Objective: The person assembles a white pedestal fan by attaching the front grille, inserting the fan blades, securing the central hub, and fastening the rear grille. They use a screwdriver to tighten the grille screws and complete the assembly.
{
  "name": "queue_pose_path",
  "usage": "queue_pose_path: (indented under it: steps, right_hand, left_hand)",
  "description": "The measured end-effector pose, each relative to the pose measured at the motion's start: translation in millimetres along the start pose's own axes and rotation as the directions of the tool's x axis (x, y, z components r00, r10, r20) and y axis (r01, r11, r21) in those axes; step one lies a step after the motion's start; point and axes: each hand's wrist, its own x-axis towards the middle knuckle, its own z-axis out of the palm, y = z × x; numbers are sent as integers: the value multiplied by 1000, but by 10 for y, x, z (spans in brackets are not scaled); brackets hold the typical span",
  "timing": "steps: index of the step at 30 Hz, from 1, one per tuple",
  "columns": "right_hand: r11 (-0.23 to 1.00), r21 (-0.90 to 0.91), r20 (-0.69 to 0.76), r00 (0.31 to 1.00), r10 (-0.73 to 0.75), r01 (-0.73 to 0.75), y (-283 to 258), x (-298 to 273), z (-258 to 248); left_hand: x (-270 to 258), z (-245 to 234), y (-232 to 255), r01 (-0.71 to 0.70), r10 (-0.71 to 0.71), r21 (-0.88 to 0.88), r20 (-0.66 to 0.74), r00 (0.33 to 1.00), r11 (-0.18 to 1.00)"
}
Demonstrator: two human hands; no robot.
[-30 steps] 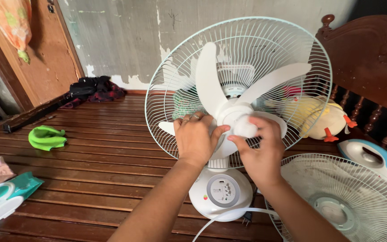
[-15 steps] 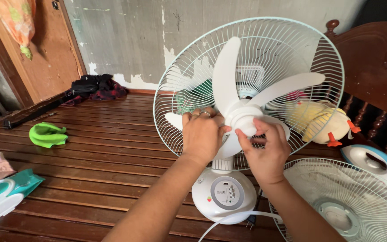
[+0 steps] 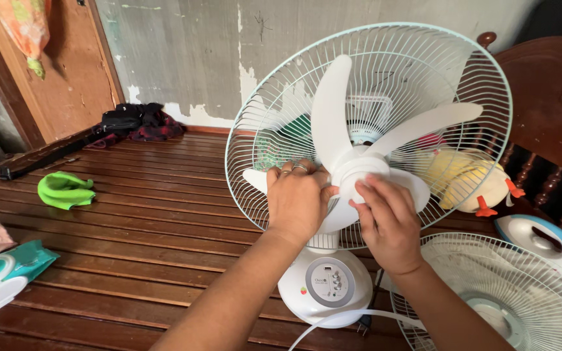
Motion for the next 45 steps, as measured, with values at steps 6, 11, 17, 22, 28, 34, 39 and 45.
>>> queue_pose_path:
  steps: [6, 11, 17, 22, 28, 34, 39, 45]
  right_hand:
    - [997, -78, -85, 996, -13, 6, -20, -40, -8]
    - [992, -114, -72, 996, -55, 47, 5, -7, 11]
    - [996, -7, -43, 995, 93, -94, 45, 10, -7]
    - [979, 43, -40, 978, 203, -201, -16, 15, 19]
    - [991, 71, -136, 983, 126, -117, -164, -27, -178]
    - [997, 64, 23, 999, 41, -42, -514, -596, -624]
    - [989, 124, 172, 984, 52, -74, -522, -928, -708]
    - [987, 106, 73, 990, 117, -124, -555, -821, -712]
  left_hand:
    - [-9, 1, 24, 21, -21, 11, 25, 999, 1000]
    - [-12, -8, 24, 26, -27, 14, 27, 999, 1000]
    - [-9, 7, 37, 52, -52, 3, 35, 998, 999]
    - [-45, -16, 35, 26, -26, -16, 20, 999, 1000]
    - [-154, -143, 33, -84, 81, -93, -38, 996, 992]
    - [-800, -410, 20, -299, 294, -214, -59, 954, 930]
    - [-1071, -400, -12, -274, 282, -225, 3, 959, 935]
    - [-946, -338, 27, -271, 271, -196, -27, 962, 942]
